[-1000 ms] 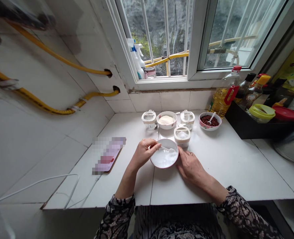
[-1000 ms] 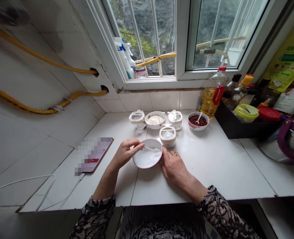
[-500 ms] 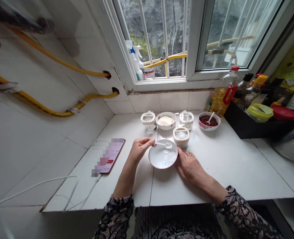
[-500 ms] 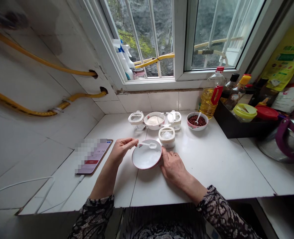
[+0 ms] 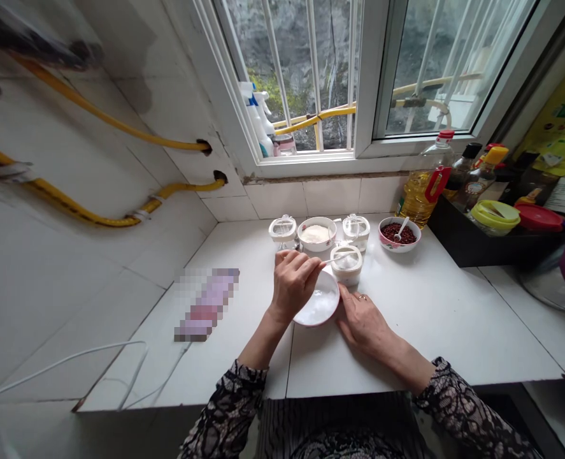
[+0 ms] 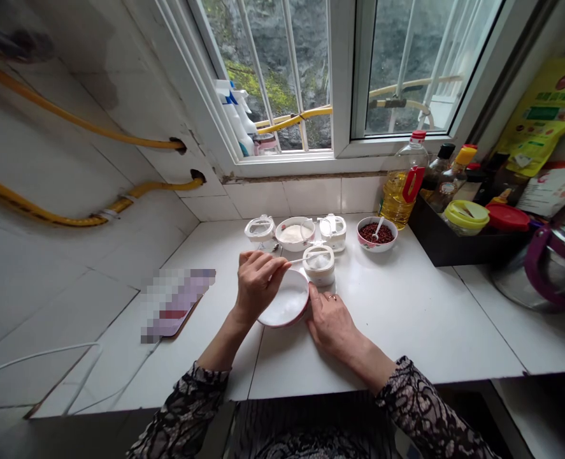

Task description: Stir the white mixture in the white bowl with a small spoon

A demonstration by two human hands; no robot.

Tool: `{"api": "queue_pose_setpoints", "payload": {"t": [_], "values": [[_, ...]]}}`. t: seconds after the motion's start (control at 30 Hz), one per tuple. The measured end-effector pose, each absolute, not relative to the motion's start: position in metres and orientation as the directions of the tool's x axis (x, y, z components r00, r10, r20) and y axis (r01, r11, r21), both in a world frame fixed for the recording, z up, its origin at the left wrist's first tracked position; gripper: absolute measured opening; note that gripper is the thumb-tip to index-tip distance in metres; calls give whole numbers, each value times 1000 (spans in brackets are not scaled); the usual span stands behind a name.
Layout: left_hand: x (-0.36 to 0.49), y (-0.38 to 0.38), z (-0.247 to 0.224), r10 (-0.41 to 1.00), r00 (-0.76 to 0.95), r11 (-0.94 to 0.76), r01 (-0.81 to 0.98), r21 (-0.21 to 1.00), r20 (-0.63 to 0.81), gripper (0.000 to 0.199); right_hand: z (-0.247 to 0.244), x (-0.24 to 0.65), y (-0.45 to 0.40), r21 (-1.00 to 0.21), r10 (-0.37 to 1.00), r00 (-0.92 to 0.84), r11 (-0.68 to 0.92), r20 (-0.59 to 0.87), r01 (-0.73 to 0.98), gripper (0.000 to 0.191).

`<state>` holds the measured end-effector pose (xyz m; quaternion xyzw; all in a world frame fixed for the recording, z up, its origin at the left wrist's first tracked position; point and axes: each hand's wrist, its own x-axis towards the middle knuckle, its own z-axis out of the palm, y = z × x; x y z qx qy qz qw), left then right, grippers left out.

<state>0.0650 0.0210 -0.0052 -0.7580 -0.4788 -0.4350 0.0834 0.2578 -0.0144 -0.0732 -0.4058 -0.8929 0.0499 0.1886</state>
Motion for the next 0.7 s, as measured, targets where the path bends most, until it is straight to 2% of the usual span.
{"api": "queue_pose_setpoints", "payload": {"t": [0.13, 0.27, 0.43, 0.7], "values": [[57, 17, -5, 628, 8, -507, 762, 402, 778, 30, -74, 257, -14, -226, 737, -598, 670, 314, 707, 74], [38, 9, -1, 678, -119, -460, 701, 545, 725, 32, -75, 257, -14, -222, 731, -599, 676, 328, 703, 73], [14, -4, 4, 848, 43, -399, 708, 582, 528, 33, -77, 258, -14, -220, 722, -588, 681, 365, 699, 75], [18, -11, -3, 915, 153, -359, 731, 580, 374, 37, -77, 259, -13, -218, 712, -600, 692, 365, 688, 77]]}}
